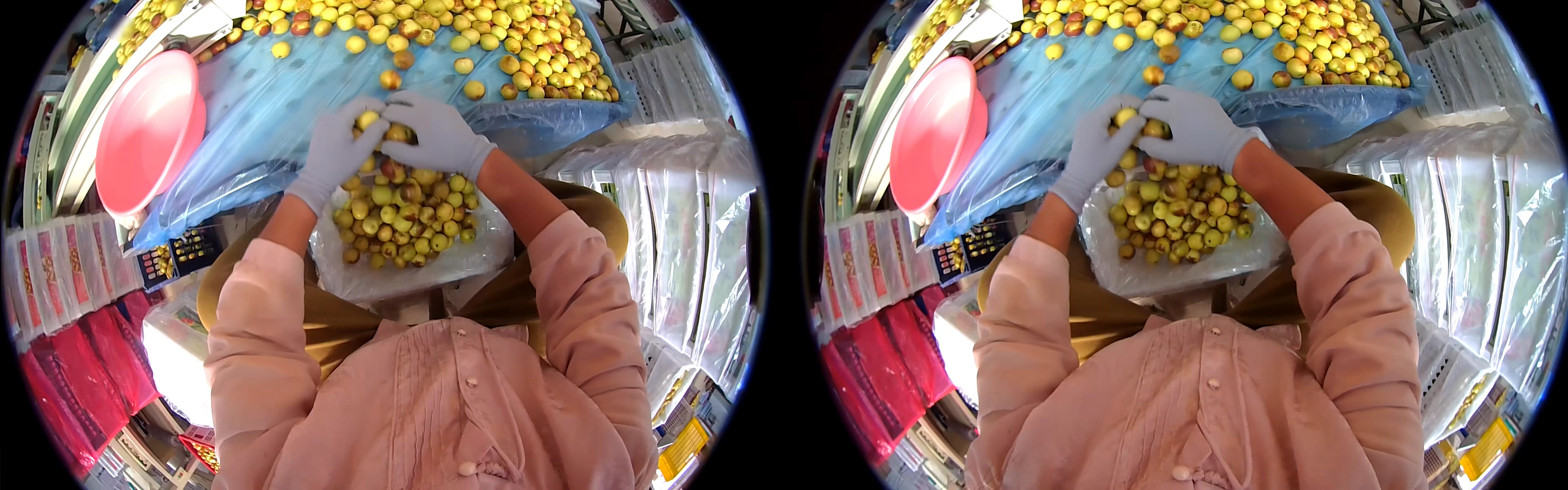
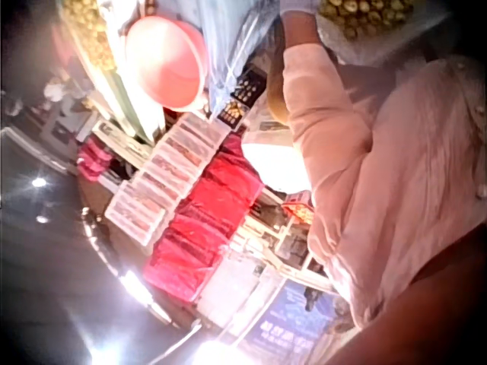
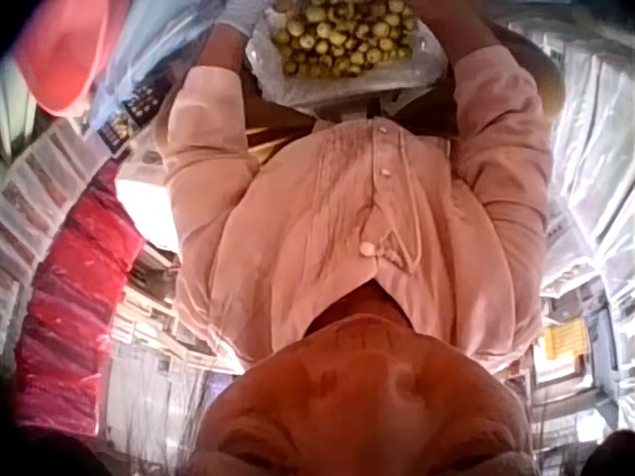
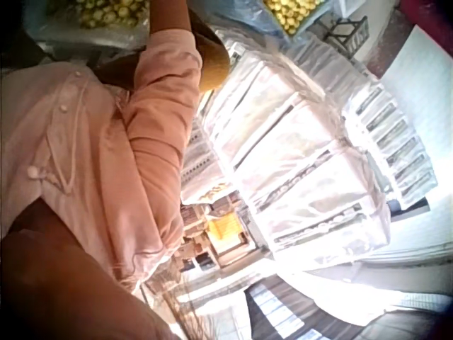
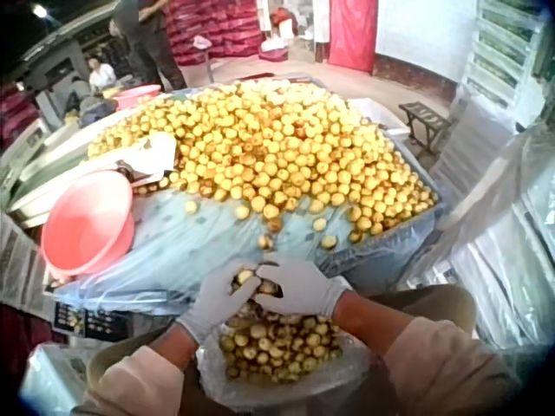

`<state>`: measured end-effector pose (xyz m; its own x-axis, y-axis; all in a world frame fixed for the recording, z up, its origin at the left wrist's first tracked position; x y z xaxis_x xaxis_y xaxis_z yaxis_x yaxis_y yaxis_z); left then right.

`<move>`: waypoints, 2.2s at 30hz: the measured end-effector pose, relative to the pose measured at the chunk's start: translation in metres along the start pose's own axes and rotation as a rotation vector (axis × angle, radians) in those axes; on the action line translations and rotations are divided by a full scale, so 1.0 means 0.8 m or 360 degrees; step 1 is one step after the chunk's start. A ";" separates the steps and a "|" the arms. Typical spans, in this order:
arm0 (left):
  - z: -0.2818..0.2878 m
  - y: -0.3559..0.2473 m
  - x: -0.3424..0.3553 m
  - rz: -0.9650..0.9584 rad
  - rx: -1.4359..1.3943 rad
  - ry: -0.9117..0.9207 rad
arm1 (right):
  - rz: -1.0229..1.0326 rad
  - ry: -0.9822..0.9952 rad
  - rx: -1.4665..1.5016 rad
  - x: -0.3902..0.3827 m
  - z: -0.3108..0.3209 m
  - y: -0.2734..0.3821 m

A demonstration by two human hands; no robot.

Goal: The person sits on the floor and repeatedly scoops small yellow fruits from a large blue bin into white plastic containers. They fill each container, then set it aside and retrieve a new empty one to continue the process.

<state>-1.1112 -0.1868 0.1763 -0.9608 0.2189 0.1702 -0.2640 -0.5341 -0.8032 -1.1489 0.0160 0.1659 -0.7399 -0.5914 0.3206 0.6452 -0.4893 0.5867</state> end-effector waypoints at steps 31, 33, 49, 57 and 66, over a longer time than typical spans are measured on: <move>0.093 0.127 0.179 0.0454 -0.1021 -0.0817 | -0.0999 -0.0344 -0.0250 0.062 0.079 -0.124; 0.067 0.132 0.202 0.0342 -0.1005 -0.0658 | -0.0916 -0.0467 0.0065 0.092 0.065 -0.137; 0.006 0.051 0.113 0.0193 -0.0968 -0.0154 | -0.1113 0.0171 0.2011 0.094 0.014 -0.063; -0.003 -0.008 -0.032 -0.0356 -0.0052 -0.0260 | -0.0560 0.0167 0.1112 0.017 -0.021 0.000; -0.044 0.060 -0.198 -0.0538 0.0949 0.0157 | -0.0128 0.0300 -0.0504 -0.195 -0.049 0.002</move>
<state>-0.9684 -0.2185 0.0910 -0.8129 0.5103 0.2807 -0.5762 -0.7751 -0.2594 -1.0252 0.0825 0.0877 -0.7616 -0.6363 0.1231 0.6353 -0.6955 0.3358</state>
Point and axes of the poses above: each hand's wrist, its own x-axis towards the middle knuckle, its own z-axis out of the back of the hand, y = z × x, the point moved 1 cm from there along x, towards the middle knuckle, and after that the axes turned 7 degrees about -z, right-handed, at the moved point
